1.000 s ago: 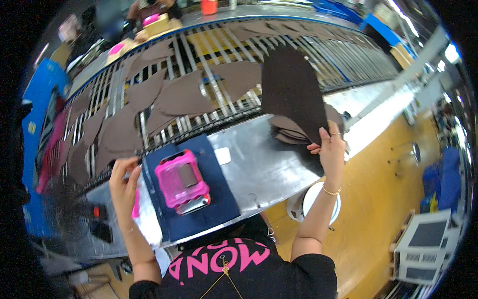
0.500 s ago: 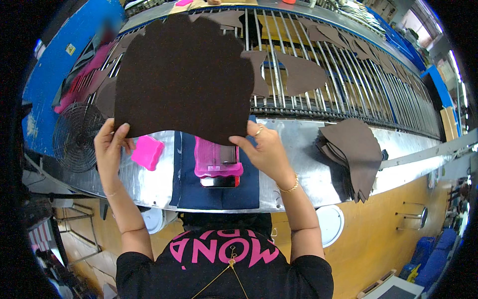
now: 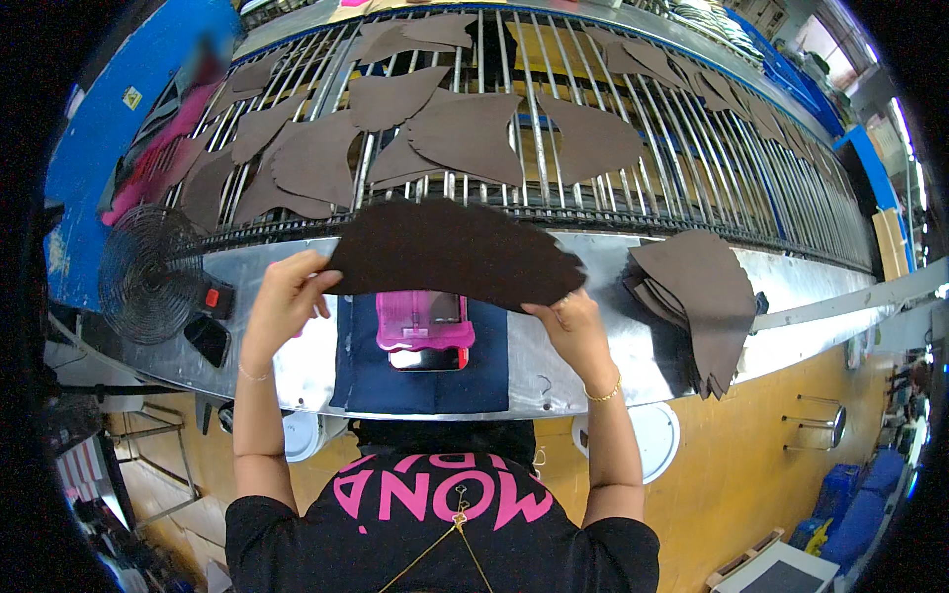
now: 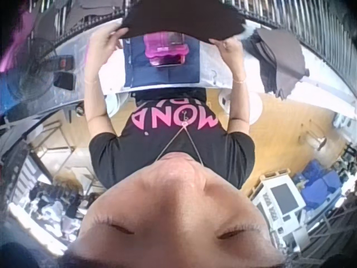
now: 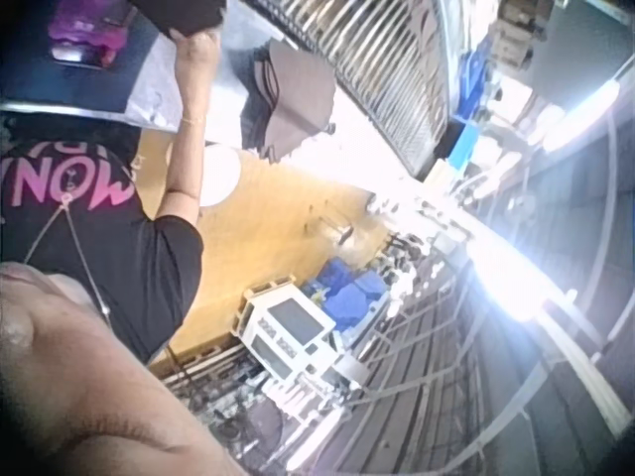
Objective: The person repeatedly picks up brown fabric pieces from a stack and places them onto a moving conveyor belt. The person handles the pieces one at a time, maintaining a steady rhythm as the belt carries them away.
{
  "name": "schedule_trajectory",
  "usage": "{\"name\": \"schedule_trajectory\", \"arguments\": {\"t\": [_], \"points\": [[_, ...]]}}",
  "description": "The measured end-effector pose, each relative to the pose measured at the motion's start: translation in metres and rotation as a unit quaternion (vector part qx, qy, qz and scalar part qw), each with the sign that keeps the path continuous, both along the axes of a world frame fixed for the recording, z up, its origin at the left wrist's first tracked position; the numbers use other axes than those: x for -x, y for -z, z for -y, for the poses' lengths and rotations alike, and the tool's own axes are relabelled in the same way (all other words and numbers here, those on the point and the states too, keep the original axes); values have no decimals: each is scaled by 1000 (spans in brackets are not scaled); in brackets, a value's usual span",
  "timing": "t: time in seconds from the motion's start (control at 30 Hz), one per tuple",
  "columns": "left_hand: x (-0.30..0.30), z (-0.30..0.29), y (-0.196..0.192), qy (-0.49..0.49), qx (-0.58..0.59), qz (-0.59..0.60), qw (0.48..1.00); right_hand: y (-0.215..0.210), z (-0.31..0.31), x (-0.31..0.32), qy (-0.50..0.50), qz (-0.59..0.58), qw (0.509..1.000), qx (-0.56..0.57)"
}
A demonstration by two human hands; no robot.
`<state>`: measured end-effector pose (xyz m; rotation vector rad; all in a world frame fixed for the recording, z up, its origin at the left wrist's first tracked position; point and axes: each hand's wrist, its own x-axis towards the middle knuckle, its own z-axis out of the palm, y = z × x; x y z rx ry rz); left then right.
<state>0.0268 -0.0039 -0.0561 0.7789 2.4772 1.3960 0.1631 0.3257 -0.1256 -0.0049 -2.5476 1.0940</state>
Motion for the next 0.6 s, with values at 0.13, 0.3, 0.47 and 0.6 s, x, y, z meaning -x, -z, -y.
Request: {"name": "schedule_trajectory", "arguments": {"t": [0.13, 0.3, 0.47, 0.6], "points": [[6, -48, 2, 109, 30, -150, 982, 15, -32, -48, 79, 65, 993, 66], [-2, -104, 0, 220, 92, -224, 945, -24, -75, -99, 199, 31, 957, 210], [-14, -145, -15, 234, 112, -246, 934, -54, -123, -85, 262, -38, 932, 248], [-6, -124, -47, 179, 40, -220, 958, -54, -207, -36, 229, -34, 948, 219]]}}
